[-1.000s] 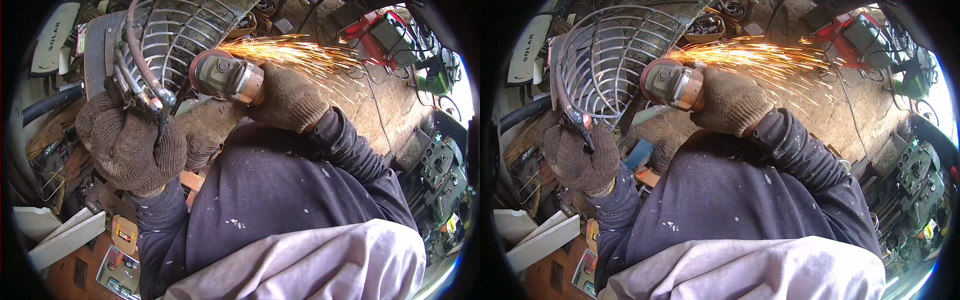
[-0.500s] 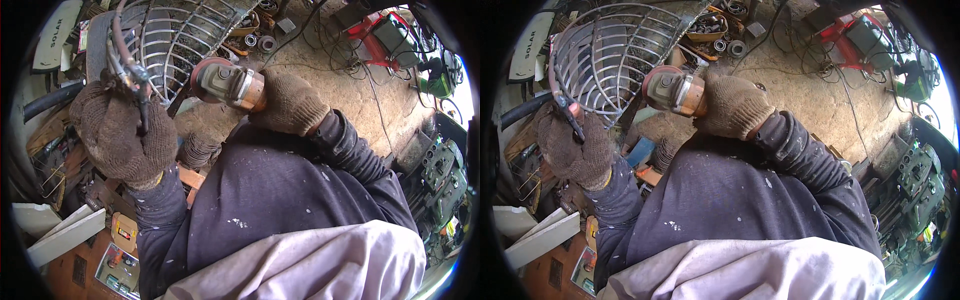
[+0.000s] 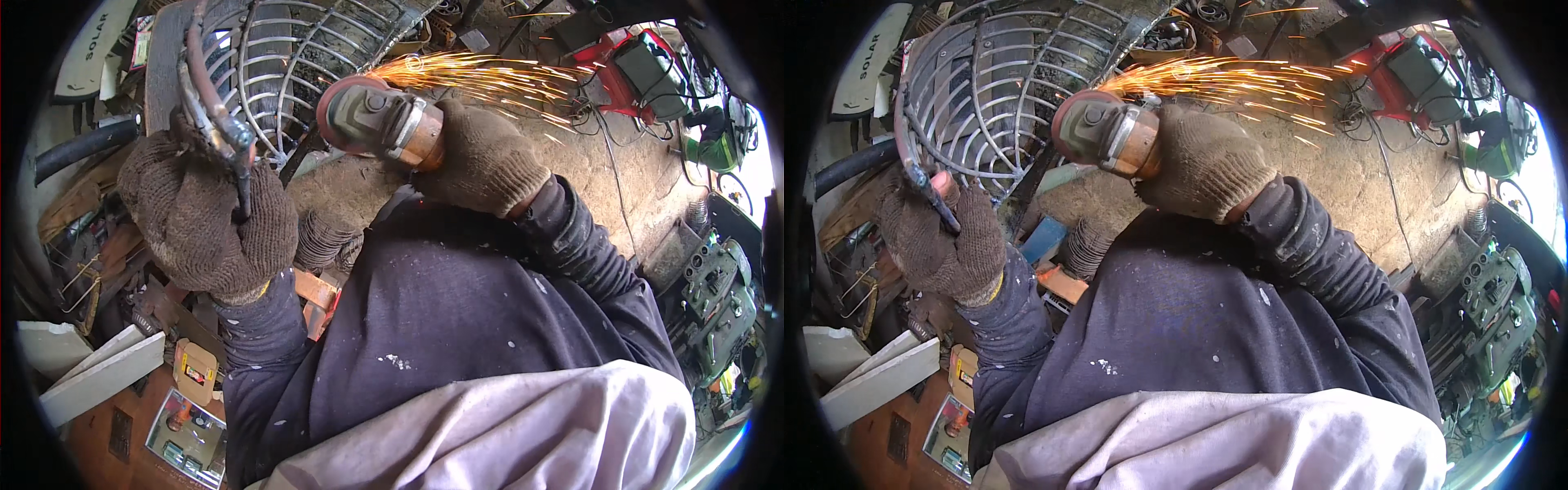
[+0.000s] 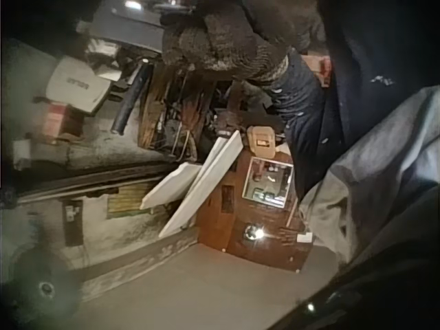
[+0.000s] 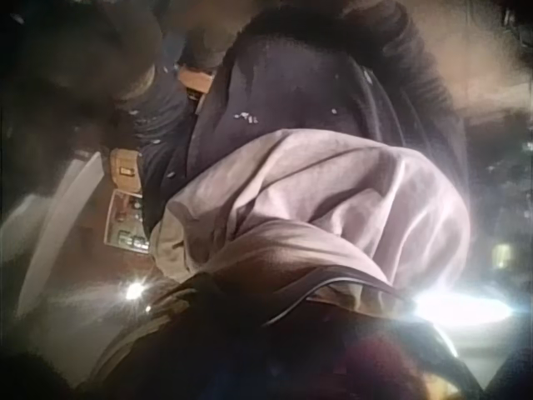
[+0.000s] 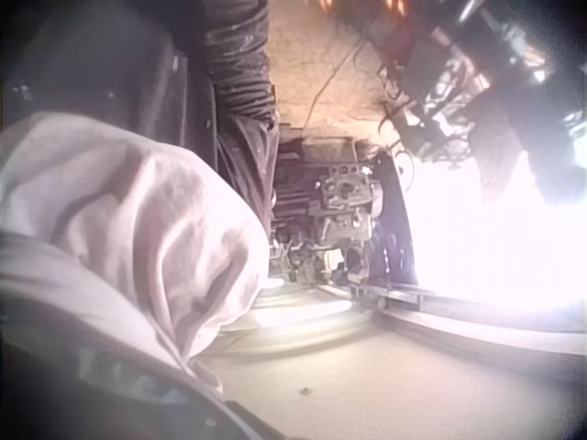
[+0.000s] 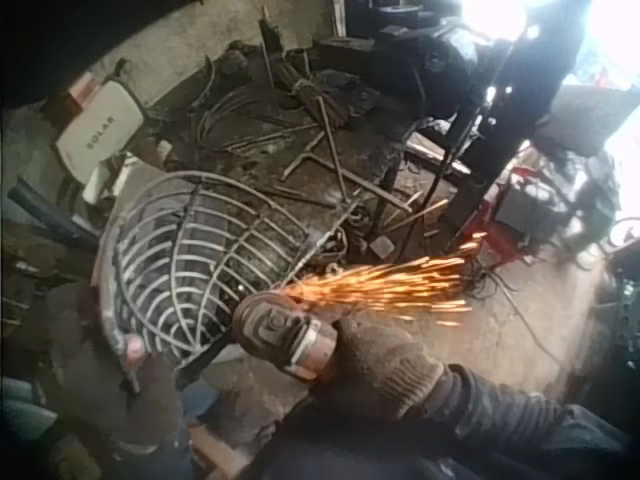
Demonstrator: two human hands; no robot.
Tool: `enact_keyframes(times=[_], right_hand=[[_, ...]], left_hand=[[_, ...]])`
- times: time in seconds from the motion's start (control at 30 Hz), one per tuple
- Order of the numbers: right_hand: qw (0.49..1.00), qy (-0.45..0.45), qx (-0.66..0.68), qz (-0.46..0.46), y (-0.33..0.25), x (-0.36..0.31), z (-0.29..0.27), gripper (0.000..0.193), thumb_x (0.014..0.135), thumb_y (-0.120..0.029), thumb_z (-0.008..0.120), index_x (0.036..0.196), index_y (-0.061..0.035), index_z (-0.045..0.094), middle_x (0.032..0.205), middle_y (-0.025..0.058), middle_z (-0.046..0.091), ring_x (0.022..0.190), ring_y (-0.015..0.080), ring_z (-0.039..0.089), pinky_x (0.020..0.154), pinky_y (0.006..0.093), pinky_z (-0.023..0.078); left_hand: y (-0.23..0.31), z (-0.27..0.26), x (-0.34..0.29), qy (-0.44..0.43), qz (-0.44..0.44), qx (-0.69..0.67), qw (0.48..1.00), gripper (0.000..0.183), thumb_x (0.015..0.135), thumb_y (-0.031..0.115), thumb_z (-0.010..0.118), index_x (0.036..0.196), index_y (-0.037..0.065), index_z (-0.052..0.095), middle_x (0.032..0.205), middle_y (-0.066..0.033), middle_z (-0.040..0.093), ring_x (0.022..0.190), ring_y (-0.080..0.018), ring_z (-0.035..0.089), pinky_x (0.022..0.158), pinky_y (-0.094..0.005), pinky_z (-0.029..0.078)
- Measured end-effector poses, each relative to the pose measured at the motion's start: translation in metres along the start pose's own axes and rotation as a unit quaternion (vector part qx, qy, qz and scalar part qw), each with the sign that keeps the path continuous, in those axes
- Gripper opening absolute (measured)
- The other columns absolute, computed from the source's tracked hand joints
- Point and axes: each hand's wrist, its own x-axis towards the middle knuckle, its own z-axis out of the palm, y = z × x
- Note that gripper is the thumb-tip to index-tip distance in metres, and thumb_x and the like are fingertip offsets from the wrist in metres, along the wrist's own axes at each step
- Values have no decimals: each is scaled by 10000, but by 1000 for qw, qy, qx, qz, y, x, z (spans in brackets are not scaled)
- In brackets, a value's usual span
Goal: The person uses an angle grinder to cut and smooth the edges of a curved metal wire guard and then uses a welding tool to fuse segments together.
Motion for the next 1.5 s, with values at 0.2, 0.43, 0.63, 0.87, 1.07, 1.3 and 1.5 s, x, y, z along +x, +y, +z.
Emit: enact_keyframes(times=[0.2,0.43,0.63,0.87,1.07,1.3,1.5], right_hand=[[998,9,13,-61,3,2,4,518,712,-308,836,1131,-34,699,997,203,757,963,371,748,846,454,606],[995,27,29,-93,9,5,18,573,716,-310,843,1204,-60,675,1001,189,755,985,359,741,872,452,591],[998,48,0,-34,9,0,15,571,729,-351,874,1178,-59,677,1007,206,746,947,392,734,822,457,581],[997,-37,-3,-64,9,0,20,664,704,-382,866,1202,-3,643,1046,225,739,990,372,741,858,449,600],[999,10,33,-27,11,-18,11,627,679,-335,887,1204,-58,684,1022,192,750,984,361,742,868,439,585],[999,2,35,-28,15,-18,0,581,678,-287,891,1162,-53,670,995,193,743,952,380,736,828,444,579],[999,37,14,-28,13,-12,2,629,686,-301,888,1197,-35,635,1013,212,739,976,406,726,822,461,580]], left_hand=[[3,-5,7,-46,-20,-68,996,133,976,135,671,985,13,725,893,-196,707,781,-377,686,675,-479,510],[2,-4,10,6,35,-56,998,169,976,149,672,973,-13,722,934,-211,713,804,-398,685,705,-489,522],[4,-13,3,-50,12,-6,999,183,920,166,726,993,-2,734,950,-204,718,806,-397,697,710,-498,530],[3,-4,2,29,13,1,1000,182,889,154,743,946,-17,718,872,-190,711,723,-367,678,668,-484,523],[1,5,-12,30,-49,6,998,128,891,110,703,876,-16,687,834,-192,680,690,-371,643,667,-485,508],[5,26,-33,39,-132,-73,988,68,906,18,612,842,-4,618,828,-187,636,702,-367,614,673,-499,472],[-1,27,-18,57,-56,-14,997,100,858,-18,624,769,6,587,755,-180,602,646,-366,590,625,-475,459]])
